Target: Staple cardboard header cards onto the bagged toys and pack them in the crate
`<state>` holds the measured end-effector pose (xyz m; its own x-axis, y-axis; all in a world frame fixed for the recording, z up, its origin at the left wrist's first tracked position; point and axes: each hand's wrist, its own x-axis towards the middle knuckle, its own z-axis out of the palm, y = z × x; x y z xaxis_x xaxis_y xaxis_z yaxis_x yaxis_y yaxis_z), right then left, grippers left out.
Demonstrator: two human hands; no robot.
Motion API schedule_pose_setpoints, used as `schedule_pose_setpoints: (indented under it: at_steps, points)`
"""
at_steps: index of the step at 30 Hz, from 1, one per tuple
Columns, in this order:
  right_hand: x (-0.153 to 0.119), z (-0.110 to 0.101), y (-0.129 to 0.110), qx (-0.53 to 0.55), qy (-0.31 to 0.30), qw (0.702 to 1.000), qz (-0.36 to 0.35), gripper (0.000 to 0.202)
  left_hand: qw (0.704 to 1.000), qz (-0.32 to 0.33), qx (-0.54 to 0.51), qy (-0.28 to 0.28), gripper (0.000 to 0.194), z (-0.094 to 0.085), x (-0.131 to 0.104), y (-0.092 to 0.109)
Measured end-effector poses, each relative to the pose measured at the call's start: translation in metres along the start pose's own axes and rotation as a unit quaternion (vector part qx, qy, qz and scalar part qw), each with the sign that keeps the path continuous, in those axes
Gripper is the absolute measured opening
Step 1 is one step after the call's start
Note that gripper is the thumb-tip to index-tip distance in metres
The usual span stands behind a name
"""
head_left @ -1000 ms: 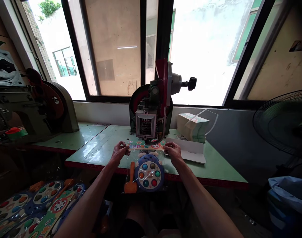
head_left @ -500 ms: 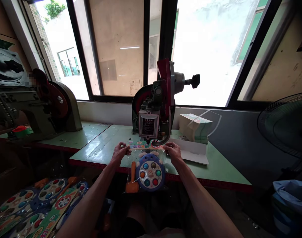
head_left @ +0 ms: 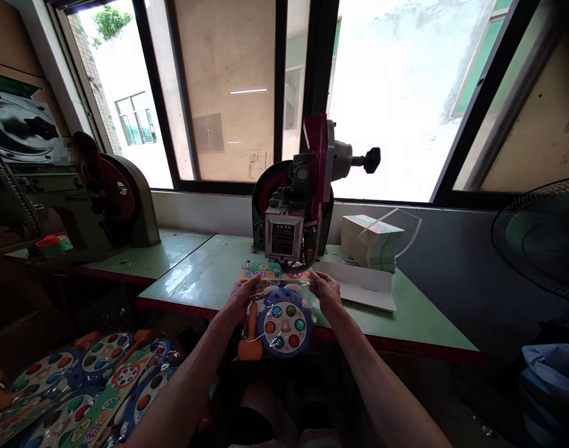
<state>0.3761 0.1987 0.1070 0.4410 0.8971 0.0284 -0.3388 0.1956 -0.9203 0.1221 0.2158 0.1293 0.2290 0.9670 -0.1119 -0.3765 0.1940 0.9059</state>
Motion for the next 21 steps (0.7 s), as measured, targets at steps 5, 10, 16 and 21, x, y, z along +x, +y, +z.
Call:
schedule_pose_setpoints:
  at_steps: [5, 10, 16, 21]
  points:
    - [-0.033, 0.011, 0.008, -0.051, -0.141, 0.988, 0.026, 0.050, 0.999, 0.007, -0.023, 0.048, 0.018, -0.022, -0.014, 0.011]
    - [-0.048, 0.032, 0.026, -0.063, -0.153, 0.986, 0.018, 0.049, 0.996, 0.008, -0.026, 0.081, 0.014, -0.041, -0.026, 0.022]
    - [-0.048, 0.043, 0.030, -0.065, -0.135, 0.989, 0.009, 0.046, 0.995, 0.011, -0.028, 0.094, 0.011, -0.049, -0.026, 0.024]
    - [-0.049, 0.045, 0.029, -0.068, -0.118, 0.991, 0.011, 0.049, 0.994, 0.010, -0.043, 0.098, 0.009, -0.052, -0.023, 0.020]
